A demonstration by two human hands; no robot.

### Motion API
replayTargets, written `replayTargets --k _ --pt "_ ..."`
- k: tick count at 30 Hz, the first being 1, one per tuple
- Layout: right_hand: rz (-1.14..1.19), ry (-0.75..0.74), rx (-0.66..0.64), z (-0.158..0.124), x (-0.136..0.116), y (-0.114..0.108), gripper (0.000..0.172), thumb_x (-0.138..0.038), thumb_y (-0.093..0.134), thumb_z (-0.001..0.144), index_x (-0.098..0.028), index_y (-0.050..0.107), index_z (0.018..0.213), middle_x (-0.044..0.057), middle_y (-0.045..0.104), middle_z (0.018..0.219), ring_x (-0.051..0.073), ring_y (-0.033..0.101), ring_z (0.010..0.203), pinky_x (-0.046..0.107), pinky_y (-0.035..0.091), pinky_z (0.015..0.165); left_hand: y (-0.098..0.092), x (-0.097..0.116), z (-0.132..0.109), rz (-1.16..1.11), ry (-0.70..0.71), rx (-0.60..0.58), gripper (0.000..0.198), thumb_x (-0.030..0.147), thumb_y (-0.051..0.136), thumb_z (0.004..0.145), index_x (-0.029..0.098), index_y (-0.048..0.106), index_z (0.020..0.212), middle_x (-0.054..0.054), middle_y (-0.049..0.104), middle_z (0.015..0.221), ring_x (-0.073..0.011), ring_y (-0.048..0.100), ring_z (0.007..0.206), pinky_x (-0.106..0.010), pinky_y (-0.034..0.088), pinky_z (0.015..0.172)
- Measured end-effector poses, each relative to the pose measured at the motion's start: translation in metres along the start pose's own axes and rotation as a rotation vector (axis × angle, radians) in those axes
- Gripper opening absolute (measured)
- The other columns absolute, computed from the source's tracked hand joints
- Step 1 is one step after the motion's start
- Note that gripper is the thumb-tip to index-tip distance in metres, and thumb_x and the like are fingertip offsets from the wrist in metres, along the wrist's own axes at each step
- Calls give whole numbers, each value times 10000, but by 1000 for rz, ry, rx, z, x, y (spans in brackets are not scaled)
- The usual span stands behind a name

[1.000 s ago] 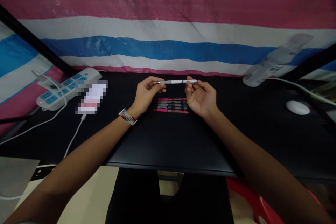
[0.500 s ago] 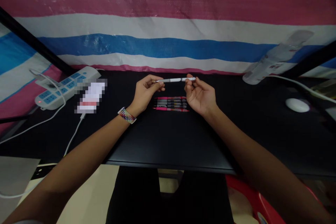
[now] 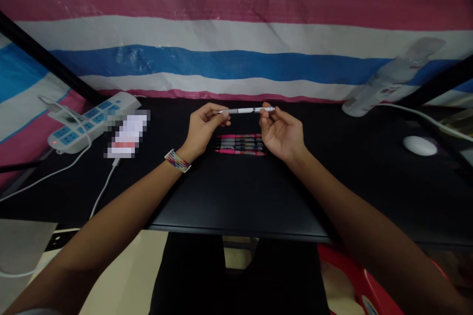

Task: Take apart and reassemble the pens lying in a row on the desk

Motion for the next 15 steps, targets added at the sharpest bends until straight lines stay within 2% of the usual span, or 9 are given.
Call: replayTargets --k 5,11,13,15 --pt "102 60 24 -1 2 1 374 -240 628 1015 -232 732 1375 68 841 1037 232 833 1077 321 743 763 1 0 0 -12 -7 -9 94 271 834 922 212 798 985 -43 814 874 -167 780 776 -324 633 773" --pt "-13 -39 -12 -1 -4 2 237 -330 666 999 -204 765 1174 94 839 1102 256 804 1214 326 739 842 1 1 0 -81 6 -9 64 234 844 904 205 819 955 -35 816 849 -142 771 746 -285 616 746" --pt "3 -48 -20 1 -4 1 206 -329 670 990 -207 770 1122 89 842 1086 249 809 1193 322 739 850 2 1 0 -91 11 -11 70 237 854 898 200 822 948 -33 818 843 -137 770 738 -277 612 739" --pt "54 -38 -27 3 -1 -1 166 -285 679 967 -208 775 1077 72 844 1023 206 827 1090 271 727 845 2 0 0 -90 17 -13 87 250 863 893 197 823 949 -33 821 842 -139 771 738 -275 611 736"
Point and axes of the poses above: each hand's wrist, its own z-axis towards the middle knuckle, its own y-axis out of the palm, x = y × z, the point moved 8 cm from there along z, towards the middle knuckle
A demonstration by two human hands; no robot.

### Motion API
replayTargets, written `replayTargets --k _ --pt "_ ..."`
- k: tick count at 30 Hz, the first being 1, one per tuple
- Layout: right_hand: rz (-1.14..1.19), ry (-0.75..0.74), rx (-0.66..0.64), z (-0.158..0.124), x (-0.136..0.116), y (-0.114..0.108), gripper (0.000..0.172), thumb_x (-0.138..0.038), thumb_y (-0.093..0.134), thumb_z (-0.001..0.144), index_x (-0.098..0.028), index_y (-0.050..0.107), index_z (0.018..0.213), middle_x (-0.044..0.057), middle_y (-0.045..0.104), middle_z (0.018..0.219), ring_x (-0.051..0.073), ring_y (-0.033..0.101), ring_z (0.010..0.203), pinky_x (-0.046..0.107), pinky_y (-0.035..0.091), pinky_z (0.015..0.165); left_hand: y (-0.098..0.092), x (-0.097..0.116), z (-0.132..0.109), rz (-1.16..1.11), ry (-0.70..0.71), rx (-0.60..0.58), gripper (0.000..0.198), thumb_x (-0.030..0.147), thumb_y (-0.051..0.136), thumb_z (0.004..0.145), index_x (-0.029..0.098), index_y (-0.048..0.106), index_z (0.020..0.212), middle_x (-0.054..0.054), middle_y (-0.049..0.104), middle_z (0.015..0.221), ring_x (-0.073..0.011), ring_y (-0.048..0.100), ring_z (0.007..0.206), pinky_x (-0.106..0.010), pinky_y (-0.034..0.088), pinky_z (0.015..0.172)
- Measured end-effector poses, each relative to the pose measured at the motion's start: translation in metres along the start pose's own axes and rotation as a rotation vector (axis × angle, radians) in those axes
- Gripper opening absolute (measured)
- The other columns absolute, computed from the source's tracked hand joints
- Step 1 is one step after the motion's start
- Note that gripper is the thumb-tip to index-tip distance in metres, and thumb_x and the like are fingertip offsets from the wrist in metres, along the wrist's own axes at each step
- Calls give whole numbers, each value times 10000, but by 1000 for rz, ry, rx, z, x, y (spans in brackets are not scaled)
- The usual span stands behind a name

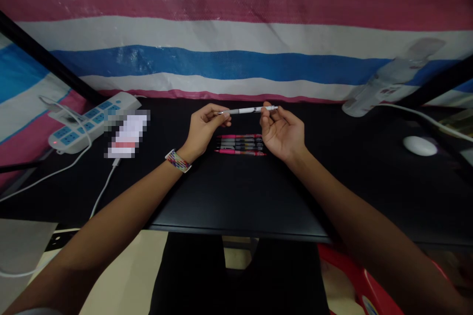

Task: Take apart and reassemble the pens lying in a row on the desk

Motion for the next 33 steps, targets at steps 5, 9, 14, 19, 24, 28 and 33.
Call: replayTargets --k 5,9,14,19,24,28,33 --pt "56 -7 -61 4 3 -2 189 -296 751 895 -199 777 1054 52 848 978 151 825 983 190 697 880 1 -2 0 18 -5 -9 147 308 883 891 196 818 961 -38 825 852 -147 775 749 -285 619 745" --pt "-38 -35 -81 3 1 -2 277 -415 718 917 -215 774 1101 76 852 1066 218 814 1156 283 719 933 -1 -3 0 55 -16 7 138 314 871 898 207 806 954 -36 824 856 -156 774 758 -307 633 762" --pt "-199 -95 -61 5 -1 -3 237 -360 715 874 -235 753 1072 84 840 1077 251 796 1229 361 711 1000 -2 -3 1 77 -20 3 123 301 860 911 214 798 971 -37 826 870 -161 780 769 -317 643 770" --pt "-322 -182 -138 3 -8 4 338 -514 700 897 -240 739 1090 107 828 1168 303 752 1330 442 711 1007 -3 -2 1 97 -25 4 136 302 857 924 204 790 990 -45 825 885 -165 786 783 -321 651 781" --pt "-281 -154 -131 4 -7 3 328 -494 807 864 -257 743 1081 73 825 1023 269 797 1188 391 729 937 -3 -2 1 83 -11 0 119 299 856 921 208 797 972 -38 819 862 -159 781 770 -316 644 772" --pt "-218 -147 -83 5 -4 0 287 -465 804 887 -258 749 1077 65 827 1028 252 803 1181 359 733 918 -2 -4 0 76 -21 -10 133 306 862 913 207 800 976 -38 820 863 -159 778 768 -316 640 766" --pt "-182 -154 -65 4 -7 0 318 -514 806 889 -249 776 1061 68 829 1015 244 818 1087 347 732 880 2 -4 0 73 -11 -29 159 326 858 918 193 791 975 -41 811 860 -157 776 767 -315 636 768"
Point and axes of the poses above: each hand's wrist, its own z-axis towards the middle knuckle, its own y-axis out of the palm, x = y × z, the point moved 8 cm from there along z, towards the middle knuckle
